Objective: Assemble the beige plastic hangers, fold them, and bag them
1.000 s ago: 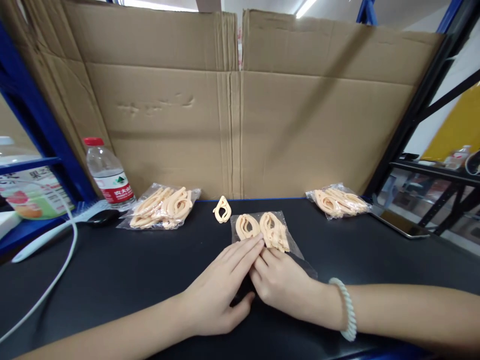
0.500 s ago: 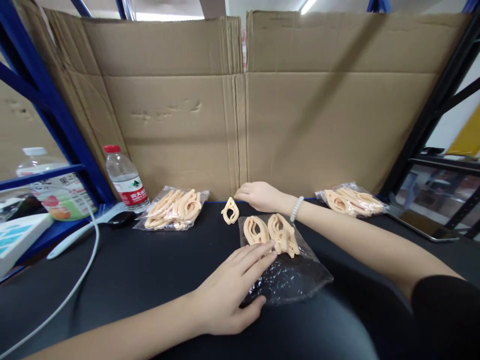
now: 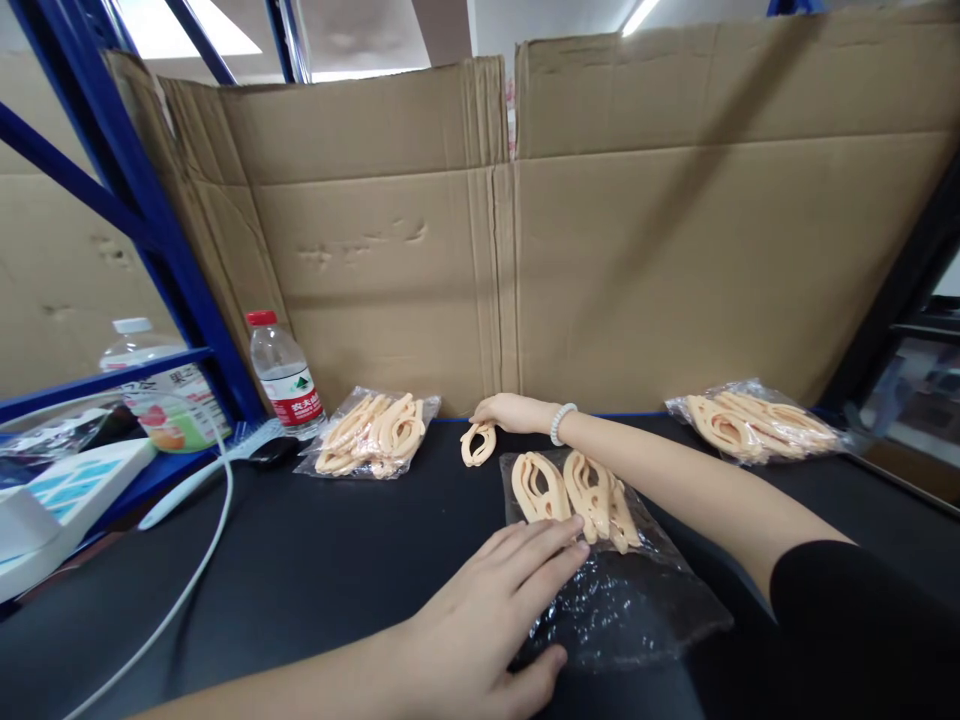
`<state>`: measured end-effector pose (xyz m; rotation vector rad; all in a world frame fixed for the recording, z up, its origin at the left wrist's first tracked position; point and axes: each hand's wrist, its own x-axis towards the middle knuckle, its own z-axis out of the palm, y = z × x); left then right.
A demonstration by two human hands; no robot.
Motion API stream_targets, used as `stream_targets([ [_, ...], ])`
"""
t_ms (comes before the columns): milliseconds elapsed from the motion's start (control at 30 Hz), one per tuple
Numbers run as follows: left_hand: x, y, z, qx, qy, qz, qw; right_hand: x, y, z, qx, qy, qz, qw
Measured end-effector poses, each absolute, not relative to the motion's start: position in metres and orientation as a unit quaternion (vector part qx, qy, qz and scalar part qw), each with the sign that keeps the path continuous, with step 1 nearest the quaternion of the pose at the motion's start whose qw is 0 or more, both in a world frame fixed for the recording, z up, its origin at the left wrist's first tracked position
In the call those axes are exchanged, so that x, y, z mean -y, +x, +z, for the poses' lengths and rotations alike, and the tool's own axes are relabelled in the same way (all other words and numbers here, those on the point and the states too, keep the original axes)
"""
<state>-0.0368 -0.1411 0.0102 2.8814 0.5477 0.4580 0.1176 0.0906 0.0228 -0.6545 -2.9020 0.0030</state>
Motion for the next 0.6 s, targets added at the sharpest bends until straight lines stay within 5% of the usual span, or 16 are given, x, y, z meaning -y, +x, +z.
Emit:
stream_targets([
  [367,0.140,-0.037,0.009,-0.185,0.967,0.149,0.091,-0.091,0.149,0.046,0.943,-0.316,0.079,-0.075],
  [600,0.141,-0.037,0.011,-0.188,0.967,0.147,0.092,-0.069,0.155,0.041,0.943,-0.324,0.066,0.030],
])
